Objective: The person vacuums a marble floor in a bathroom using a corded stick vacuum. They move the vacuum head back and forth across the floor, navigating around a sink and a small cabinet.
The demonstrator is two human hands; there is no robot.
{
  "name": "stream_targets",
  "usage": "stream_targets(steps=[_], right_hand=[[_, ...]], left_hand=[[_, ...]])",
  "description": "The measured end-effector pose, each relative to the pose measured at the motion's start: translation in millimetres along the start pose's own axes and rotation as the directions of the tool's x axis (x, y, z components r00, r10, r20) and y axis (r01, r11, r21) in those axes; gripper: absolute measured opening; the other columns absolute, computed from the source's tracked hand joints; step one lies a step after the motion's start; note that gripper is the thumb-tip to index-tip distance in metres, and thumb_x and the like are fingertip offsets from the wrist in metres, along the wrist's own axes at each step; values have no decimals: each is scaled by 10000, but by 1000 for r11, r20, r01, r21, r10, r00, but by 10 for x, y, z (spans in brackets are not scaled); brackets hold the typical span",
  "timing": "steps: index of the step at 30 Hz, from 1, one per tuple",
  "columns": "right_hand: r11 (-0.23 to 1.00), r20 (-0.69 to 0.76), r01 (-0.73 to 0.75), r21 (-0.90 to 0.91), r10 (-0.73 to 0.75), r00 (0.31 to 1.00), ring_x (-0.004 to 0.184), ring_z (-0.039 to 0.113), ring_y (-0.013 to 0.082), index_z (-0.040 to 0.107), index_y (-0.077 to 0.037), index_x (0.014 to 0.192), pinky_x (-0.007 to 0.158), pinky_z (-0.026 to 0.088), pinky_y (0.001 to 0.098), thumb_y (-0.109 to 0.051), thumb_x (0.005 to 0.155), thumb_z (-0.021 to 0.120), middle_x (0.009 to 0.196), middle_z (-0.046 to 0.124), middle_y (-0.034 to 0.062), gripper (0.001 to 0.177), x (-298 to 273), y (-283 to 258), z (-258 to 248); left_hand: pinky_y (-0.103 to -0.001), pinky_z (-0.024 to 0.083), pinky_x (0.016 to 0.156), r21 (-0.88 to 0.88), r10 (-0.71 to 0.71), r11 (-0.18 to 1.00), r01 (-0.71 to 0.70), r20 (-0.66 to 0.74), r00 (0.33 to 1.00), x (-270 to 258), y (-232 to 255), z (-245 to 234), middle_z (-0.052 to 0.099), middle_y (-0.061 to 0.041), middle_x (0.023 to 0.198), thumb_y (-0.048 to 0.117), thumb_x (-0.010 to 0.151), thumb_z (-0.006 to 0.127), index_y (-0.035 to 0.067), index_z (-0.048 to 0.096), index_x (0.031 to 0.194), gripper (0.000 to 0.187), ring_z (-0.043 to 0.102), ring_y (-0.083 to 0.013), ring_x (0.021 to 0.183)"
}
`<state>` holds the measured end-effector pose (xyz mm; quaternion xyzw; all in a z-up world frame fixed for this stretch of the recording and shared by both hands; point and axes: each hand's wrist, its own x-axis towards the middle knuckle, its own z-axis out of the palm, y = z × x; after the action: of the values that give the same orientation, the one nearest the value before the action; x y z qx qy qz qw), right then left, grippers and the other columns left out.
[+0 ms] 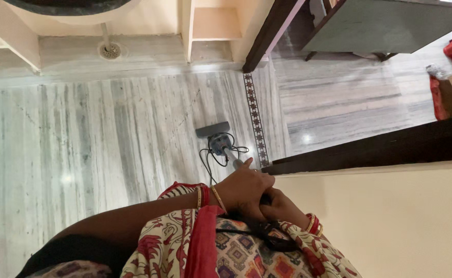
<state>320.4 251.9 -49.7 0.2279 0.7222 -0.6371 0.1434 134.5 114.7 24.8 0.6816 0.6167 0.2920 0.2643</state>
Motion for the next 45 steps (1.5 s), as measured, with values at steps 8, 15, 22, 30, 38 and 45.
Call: stream_targets(steps=[8,15,22,30,38,45], right_hand=[[996,-109,-81,42,85,990,1011,721,189,591,52,1261,849,595,311,-58,810,693,1140,741,164,475,268,251,88],[924,-123,99,370,-57,991,978,694,149,579,53,1253,821,585,277,-27,845,597,1134,699,123,416,983,396,528],[978,-26,40,204,-35,999,756,634,157,611,71,1199,630,530,293,-85,852,614,946,701,107,381,883,-233,346],[976,126,-25,-216,53,991,806,712,119,653,52,1134,673,577,256,-137,826,706,942,762,89,364,518,-1008,164],[991,108,-42,-129,56,993,605,627,105,654,49,1108,515,507,260,-164,854,682,774,701,65,333,1017,-1111,149],[1000,147,-12,28,8,989,739,679,143,621,52,1177,619,568,290,-175,833,711,927,726,111,422,1450,-466,611]], left_hand=[[-613,245,1227,81,-63,995,52,140,988,135,-268,126,703,-148,896,649,571,824,38,615,971,759,700,-352,921],[-540,303,1210,220,-97,974,61,155,983,43,-880,117,704,-133,898,549,547,836,56,636,993,694,692,-344,897],[-474,456,1036,179,-129,977,115,73,989,-38,-654,-255,706,-156,872,557,523,856,22,643,925,702,674,-362,872],[-413,553,814,11,-95,995,96,-69,993,-205,-162,-503,713,-137,825,588,574,809,34,666,914,665,689,-339,776],[-495,447,980,60,-190,977,204,-191,963,-221,-592,-553,717,-130,816,582,525,855,42,655,888,681,700,-348,804],[-650,365,1000,187,-335,920,345,-82,939,-479,-998,-129,680,-135,1068,484,509,892,64,624,1033,723,638,-352,1075]])
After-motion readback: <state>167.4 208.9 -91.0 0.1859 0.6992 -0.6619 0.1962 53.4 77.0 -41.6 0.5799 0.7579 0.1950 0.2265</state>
